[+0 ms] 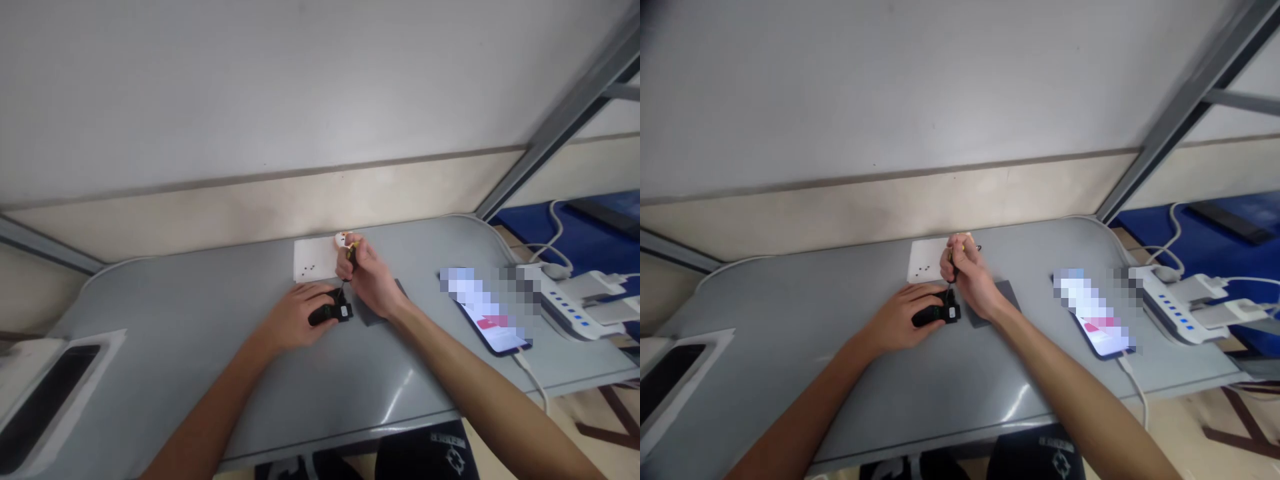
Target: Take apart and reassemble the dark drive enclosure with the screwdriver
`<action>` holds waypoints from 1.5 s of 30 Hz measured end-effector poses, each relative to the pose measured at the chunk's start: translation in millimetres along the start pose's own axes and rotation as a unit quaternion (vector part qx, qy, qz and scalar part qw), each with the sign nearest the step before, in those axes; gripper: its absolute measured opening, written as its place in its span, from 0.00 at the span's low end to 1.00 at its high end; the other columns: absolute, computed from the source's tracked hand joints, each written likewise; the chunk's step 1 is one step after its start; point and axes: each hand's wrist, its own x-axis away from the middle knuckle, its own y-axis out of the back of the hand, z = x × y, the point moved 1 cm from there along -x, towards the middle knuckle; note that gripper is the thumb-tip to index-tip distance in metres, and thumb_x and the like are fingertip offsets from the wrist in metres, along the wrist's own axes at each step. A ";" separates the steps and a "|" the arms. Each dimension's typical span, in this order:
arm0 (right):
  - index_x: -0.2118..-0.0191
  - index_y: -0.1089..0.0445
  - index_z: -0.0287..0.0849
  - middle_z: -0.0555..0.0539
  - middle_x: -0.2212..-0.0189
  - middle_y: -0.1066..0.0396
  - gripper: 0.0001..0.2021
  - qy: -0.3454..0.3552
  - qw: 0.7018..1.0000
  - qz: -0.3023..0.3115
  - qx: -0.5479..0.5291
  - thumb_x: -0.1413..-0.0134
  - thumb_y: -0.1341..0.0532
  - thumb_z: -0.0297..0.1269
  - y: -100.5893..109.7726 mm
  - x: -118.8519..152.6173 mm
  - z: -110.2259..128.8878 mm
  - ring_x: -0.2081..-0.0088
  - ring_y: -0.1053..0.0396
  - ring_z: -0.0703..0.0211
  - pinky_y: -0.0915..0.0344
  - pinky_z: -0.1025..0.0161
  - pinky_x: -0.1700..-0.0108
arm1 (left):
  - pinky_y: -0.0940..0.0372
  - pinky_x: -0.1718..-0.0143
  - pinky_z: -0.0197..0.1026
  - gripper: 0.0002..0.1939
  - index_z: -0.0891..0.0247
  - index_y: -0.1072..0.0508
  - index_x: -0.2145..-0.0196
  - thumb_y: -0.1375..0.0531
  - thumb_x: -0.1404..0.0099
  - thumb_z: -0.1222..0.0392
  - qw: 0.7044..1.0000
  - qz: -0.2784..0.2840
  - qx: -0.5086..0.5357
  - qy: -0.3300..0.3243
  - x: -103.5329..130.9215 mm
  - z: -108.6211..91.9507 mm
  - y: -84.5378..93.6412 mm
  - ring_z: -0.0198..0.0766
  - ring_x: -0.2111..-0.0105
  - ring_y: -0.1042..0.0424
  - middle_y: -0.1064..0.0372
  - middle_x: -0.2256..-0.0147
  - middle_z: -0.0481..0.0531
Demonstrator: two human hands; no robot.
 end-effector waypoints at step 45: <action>0.61 0.33 0.50 0.51 0.72 0.48 0.15 -0.020 1.000 -0.020 0.013 0.32 0.43 0.56 3.1 3.3 11.4 0.71 0.47 0.58 0.40 0.59 0.66 | 0.34 0.41 0.54 0.15 0.58 0.29 0.51 0.35 0.32 0.53 0.999 0.023 0.023 0.038 0.6 -6.1 -0.1 0.50 0.44 0.28 0.28 0.44 0.57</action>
